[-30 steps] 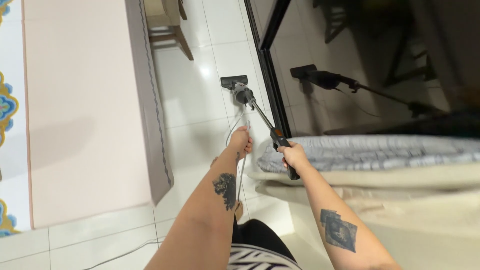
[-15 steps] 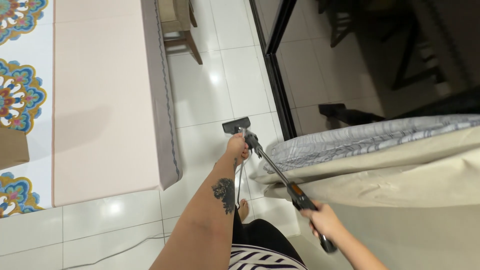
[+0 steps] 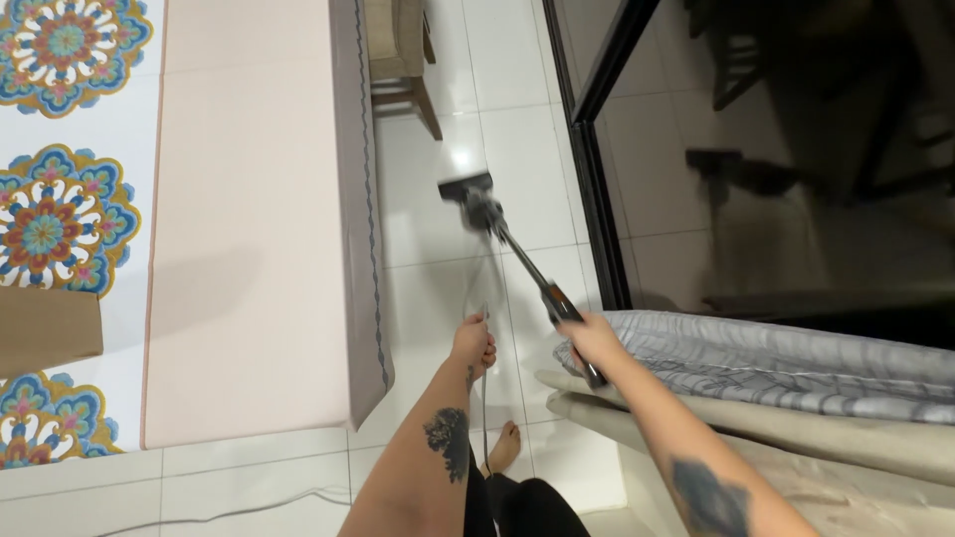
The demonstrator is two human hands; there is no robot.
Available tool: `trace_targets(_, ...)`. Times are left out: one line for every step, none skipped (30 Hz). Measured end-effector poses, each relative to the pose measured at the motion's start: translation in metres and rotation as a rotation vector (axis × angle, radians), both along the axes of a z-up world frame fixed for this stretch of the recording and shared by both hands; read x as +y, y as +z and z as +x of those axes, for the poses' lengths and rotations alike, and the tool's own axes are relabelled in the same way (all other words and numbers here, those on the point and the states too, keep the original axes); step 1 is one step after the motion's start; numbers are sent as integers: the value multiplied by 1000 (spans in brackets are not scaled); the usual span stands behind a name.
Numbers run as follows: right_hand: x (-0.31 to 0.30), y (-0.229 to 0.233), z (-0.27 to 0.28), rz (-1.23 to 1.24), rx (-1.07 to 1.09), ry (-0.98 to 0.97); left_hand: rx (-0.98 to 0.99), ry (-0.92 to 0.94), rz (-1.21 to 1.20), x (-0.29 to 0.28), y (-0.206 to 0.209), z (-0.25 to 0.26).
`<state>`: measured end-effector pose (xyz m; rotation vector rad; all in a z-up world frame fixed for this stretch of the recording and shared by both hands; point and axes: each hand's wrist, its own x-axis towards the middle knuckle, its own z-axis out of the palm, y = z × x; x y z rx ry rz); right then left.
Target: The person vacuums the tiled floor in a dining area, moving the vacuum head along the walls, around chair legs, and under the edges of furniture while managing the power cord by hand.
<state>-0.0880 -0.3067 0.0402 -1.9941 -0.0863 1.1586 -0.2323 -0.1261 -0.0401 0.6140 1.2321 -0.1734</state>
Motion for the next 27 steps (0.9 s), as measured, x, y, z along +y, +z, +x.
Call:
trace_targets(35,-7,10,-2,-58,26,11,0,-5,6,-2,-5)
trace_targets(64,-10,20,39,-11,-22,-2,23,20,13,-4,-10)
trace_targets(88,-12,27,33,63,-66,-15,47,45,17,-6,-16)
trace_targets(113,-14,30,21,62,-66,-10,49,46,23,-6,-20)
trace_targets(132,-15,31,9,60,-65,-14,63,43,26,-6,-25)
trace_targets(146,-17,28,9,69,-64,-15,75,42,30,-5,-32)
trace_targets(157,-20,25,12,70,-62,-6,76,43,34,-4,-35)
trace_targets(159,-24,22,11,71,-61,-7,49,90,35,-3,-36)
trace_targets(154,-29,15,9,79,-62,-9,22,138,36,-2,-39)
trace_targets(150,-32,9,37,53,-24,-10,23,138,38,0,-36)
trace_targets(142,-35,4,65,27,13,12,34,122,39,1,-35)
trace_targets(128,-37,-5,50,18,15,40,48,106,39,3,-37)
trace_targets(107,-37,-13,36,10,17,45,50,108,40,5,-37)
trace_targets(83,-36,-22,24,24,24,17,55,123,40,5,-34)
trace_targets(57,-33,-32,12,38,32,-10,60,139,37,6,-33)
trace_targets(30,-27,-41,22,17,62,-14,59,139,33,7,-31)
trace_targets(1,-20,-53,4,32,63,8,45,121,29,7,-29)
trace_targets(-27,-11,-65,16,-6,124,29,32,104,25,5,-26)
trace_targets(-54,-1,-75,-19,79,82,26,31,106,20,1,-22)
trace_targets(-80,8,-87,-206,89,95,-9,3,134,15,-4,-23)
trace_targets(-101,16,-94,-142,153,57,-44,-25,161,12,-10,-25)
trace_targets(-120,24,-102,-206,147,75,-41,-24,164,10,-16,-26)
trace_targets(-132,30,-109,-269,141,94,-51,-15,165,10,-22,-28)
trace_targets(-137,32,-117,-265,139,93,-64,-9,167,11,-28,-28)
trace_targets(-138,33,-124,-303,148,77,-66,-10,170,14,-32,-30)
trace_targets(-135,32,-131,-342,157,59,-18,16,190,16,-36,-32)
trace_targets(-124,27,-135,-340,155,57,30,43,210,18,-39,-34)
